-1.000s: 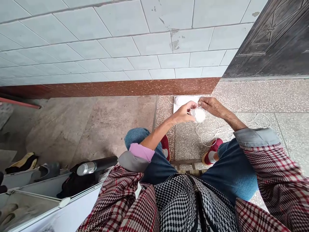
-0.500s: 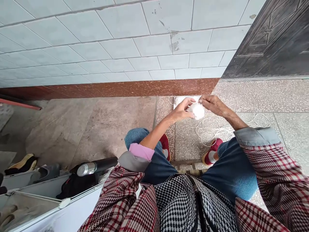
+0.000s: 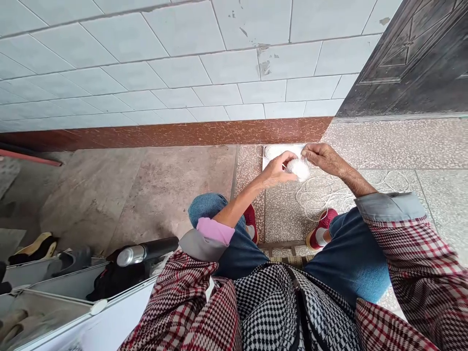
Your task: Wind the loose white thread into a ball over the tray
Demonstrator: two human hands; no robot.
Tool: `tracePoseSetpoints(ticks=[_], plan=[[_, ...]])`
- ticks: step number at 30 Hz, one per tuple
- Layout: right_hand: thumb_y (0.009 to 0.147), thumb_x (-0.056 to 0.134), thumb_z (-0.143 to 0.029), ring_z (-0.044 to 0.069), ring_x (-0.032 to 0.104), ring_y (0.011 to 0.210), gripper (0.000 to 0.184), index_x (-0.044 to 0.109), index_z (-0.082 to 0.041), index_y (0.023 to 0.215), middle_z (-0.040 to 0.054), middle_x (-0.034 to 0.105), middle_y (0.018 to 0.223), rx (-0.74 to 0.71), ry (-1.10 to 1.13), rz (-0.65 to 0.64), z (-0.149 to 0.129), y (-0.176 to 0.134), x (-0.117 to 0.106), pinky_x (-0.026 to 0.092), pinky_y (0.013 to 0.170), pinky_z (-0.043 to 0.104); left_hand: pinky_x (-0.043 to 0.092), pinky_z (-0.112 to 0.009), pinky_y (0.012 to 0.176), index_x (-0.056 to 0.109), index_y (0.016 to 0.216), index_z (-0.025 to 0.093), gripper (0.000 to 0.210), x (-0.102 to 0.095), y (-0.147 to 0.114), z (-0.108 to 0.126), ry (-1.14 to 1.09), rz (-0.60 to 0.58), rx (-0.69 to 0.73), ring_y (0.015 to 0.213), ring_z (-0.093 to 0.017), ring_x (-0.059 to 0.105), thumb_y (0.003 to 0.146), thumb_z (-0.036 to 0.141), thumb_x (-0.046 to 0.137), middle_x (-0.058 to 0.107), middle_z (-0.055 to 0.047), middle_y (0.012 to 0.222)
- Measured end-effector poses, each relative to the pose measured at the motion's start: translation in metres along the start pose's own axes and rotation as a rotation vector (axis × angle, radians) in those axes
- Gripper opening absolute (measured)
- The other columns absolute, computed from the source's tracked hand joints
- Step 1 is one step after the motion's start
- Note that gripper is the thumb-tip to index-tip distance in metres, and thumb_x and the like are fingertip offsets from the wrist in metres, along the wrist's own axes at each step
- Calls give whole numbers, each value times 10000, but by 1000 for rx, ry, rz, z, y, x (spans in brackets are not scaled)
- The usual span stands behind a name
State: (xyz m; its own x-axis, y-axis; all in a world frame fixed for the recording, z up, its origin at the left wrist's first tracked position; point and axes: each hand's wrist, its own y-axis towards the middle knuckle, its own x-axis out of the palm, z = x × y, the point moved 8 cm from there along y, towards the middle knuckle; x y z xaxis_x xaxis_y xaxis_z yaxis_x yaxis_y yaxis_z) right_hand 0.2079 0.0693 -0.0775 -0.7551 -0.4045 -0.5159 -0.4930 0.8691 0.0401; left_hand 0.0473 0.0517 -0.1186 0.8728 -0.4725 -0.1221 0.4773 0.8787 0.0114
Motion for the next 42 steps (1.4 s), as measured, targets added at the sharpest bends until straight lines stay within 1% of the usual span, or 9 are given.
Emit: tracePoseSetpoints(ticks=[3,8,14,18,25,30,34,37,42], plan=[[1106,546,-560,153,435,655,444,552,-236,802,-20,485,670,74,-7,33,20,3,5,346,655,319,539,-349,825,656,1080,225,578,-4,2,1,-281,54,-70,911,-192,658,571,302,918,725,-21,1024],[1082,537,-306,166,480,656,283,628,-212,831,0,536,671,168,-96,-184,17,-5,46,374,691,330,583,-346,778,635,1062,224,589,-26,2,-12,-542,299,-128,925,-198,690,620,439,960,733,-46,1054],[1117,564,-390,158,494,682,292,714,-195,959,3,582,752,31,16,-316,-24,-15,51,394,692,323,571,-373,796,654,1194,259,618,-39,-1,-19,-224,461,-117,976,-241,690,632,301,909,740,-59,1118],[1120,584,-517,156,481,702,379,711,-200,954,1,580,768,-31,12,-78,-23,-7,9,376,706,333,534,-387,845,743,1189,260,589,-29,3,-6,-6,337,-57,967,-233,636,604,243,809,729,-61,1184],[1064,616,-534,159,445,690,399,622,-221,817,-16,492,677,-14,-82,41,-2,-1,-8,355,685,344,536,-310,747,646,1108,246,575,9,-7,-1,-345,-109,-215,868,-171,636,589,326,881,687,0,986],[1081,588,-663,143,421,649,515,577,-232,802,-18,492,678,45,13,5,8,0,2,322,623,325,643,-425,876,604,1144,258,696,8,-7,-4,-527,-63,-264,954,-236,739,575,389,983,747,-47,1031],[1079,600,-764,117,348,565,576,604,-233,855,-51,432,630,121,158,-122,16,-1,23,260,555,306,664,-466,931,647,1209,266,724,-8,4,-4,-665,100,-202,1159,-328,750,556,372,943,777,-104,1191],[1073,636,-783,104,315,522,575,673,-219,968,-76,413,613,182,280,-269,18,-6,38,226,513,291,666,-453,946,661,1271,231,630,-35,5,15,-723,227,-152,1309,-365,708,687,364,859,755,-125,1206],[996,822,-708,81,258,532,518,688,-210,950,-91,378,626,371,369,-204,34,-34,-4,151,514,310,641,-227,969,598,1298,211,253,-156,-24,66,-964,667,156,1309,-159,693,1077,244,478,722,-69,1275]])
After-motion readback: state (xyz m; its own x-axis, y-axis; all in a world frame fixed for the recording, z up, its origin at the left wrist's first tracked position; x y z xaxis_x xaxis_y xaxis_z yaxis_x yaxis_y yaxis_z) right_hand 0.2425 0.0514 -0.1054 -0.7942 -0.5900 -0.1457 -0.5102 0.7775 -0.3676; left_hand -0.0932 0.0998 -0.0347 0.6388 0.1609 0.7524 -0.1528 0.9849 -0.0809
